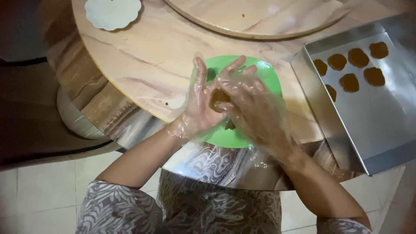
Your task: The person is manually shaping small portions of dough into balls and arranging them in a metal baking tray.
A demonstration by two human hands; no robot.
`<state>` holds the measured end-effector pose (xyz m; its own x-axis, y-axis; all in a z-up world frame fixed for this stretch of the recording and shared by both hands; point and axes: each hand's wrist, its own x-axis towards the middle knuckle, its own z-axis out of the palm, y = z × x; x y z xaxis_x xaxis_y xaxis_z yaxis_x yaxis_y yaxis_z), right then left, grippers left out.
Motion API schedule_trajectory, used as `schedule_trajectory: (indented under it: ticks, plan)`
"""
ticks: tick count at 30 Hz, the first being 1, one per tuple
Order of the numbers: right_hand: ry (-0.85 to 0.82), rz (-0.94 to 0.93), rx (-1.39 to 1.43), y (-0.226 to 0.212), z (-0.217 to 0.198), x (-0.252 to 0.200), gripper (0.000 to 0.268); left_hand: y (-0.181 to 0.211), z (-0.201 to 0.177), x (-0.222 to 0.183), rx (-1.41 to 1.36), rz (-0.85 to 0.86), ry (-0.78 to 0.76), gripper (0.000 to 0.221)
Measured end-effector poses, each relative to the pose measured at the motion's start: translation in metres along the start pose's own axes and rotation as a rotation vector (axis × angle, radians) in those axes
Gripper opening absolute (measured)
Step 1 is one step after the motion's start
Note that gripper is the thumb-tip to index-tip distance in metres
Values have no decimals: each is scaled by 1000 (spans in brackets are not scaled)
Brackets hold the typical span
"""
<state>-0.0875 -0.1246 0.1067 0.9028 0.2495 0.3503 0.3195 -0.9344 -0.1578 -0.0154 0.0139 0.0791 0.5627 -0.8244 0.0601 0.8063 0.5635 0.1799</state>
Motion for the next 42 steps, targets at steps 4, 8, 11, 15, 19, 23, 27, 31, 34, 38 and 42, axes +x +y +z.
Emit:
schedule_trajectory:
  ticks: [4, 8, 11, 15, 19, 23, 27, 31, 34, 38, 42]
  plan:
    - [139, -92, -161, -3, 7, 2, 52, 2, -13, 5, -89, -29, 28, 97]
    - [39, 76, 184, -5, 6, 4, 47, -1, -12, 4, 49, -14, 116, 98]
    - [62, 124, 512, -6, 4, 2, 36, -3, -28, 4, -5, -22, 23, 92]
    - [120, 139, 595, -10, -7, 5, 33, -2, -23, 4, -47, -19, 23, 89]
    - [245, 17, 607, -8, -15, 5, 23, 0, -29, 6, -110, 2, -1, 94]
    - [158, 73, 106, 5, 2, 3, 22, -2, -27, 5, -74, -24, 61, 93]
    - [-684, 210, -38, -34, -30, 28, 41, -3, -11, 3, 26, -12, 56, 97]
    - [524, -405, -160, -18, 33, 1, 27, 0, -17, 9, 44, 32, 52, 98]
    - [338, -450, -228, -18, 19, -2, 40, 4, -12, 7, 60, 98, 61, 100]
    - [46, -505, -326, -19, 9, -3, 74, 12, 19, -2, -35, 103, 221, 98]
    - [17, -511, -220, -10, 18, -15, 77, 11, 14, -3, 20, 140, 151, 101]
